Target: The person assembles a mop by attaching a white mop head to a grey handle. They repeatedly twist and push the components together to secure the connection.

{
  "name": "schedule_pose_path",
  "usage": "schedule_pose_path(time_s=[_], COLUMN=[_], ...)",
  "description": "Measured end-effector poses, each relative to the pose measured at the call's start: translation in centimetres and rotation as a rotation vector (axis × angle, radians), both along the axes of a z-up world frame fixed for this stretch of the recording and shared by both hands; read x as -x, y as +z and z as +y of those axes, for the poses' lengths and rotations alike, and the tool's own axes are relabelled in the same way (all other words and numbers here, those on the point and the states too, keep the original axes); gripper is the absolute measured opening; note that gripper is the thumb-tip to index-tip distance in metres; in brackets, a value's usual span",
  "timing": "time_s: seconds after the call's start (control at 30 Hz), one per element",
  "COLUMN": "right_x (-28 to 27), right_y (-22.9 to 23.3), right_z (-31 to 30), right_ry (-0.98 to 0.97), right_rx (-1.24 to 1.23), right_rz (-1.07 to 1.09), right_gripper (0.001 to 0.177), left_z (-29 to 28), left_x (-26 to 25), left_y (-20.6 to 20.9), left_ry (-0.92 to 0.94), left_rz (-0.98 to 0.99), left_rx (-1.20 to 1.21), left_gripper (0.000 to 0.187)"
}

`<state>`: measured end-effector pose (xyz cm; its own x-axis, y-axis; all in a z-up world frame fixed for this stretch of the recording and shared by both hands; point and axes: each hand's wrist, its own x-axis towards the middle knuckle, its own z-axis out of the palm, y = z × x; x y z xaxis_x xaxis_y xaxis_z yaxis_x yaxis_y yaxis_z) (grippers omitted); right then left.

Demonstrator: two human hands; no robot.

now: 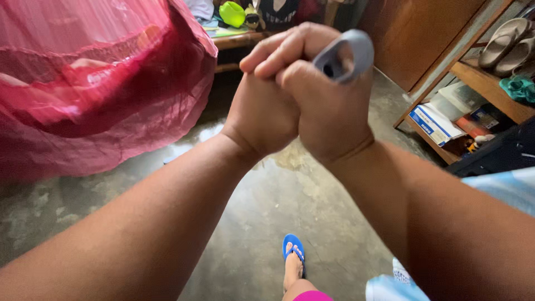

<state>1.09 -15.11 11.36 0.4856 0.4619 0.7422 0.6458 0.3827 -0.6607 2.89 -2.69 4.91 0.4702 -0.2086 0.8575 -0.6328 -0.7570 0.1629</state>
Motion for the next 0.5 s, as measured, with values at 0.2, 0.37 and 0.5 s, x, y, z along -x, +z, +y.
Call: schedule_pose_path(time_s=[0.2, 0.37, 0.5], right_x=[-3.3, -7.5, -9.2], right_y=[-4.4, -7.2, -8.4], right_z=[0.2, 1.7, 2.3], right_ry=[0.021, 0.009, 0.029], right_rx=[0.051, 0.135, 0.298], right_rz=[-0.041, -0.104, -0.197], right_gripper=[0.018, 0.02, 0.022], left_z=[0.5, 2.8, 5.0], left_x=[-1.5, -4.6, -6.6], left_y=[-3.1, -5.9, -9.6], left_ry=[-0.158, -0.18, 0.052], left_rz=[0.169, 0.367, 0.274], left_rx=[0.181, 0.287, -0.168], left_gripper=[0.017, 0.018, 0.024])
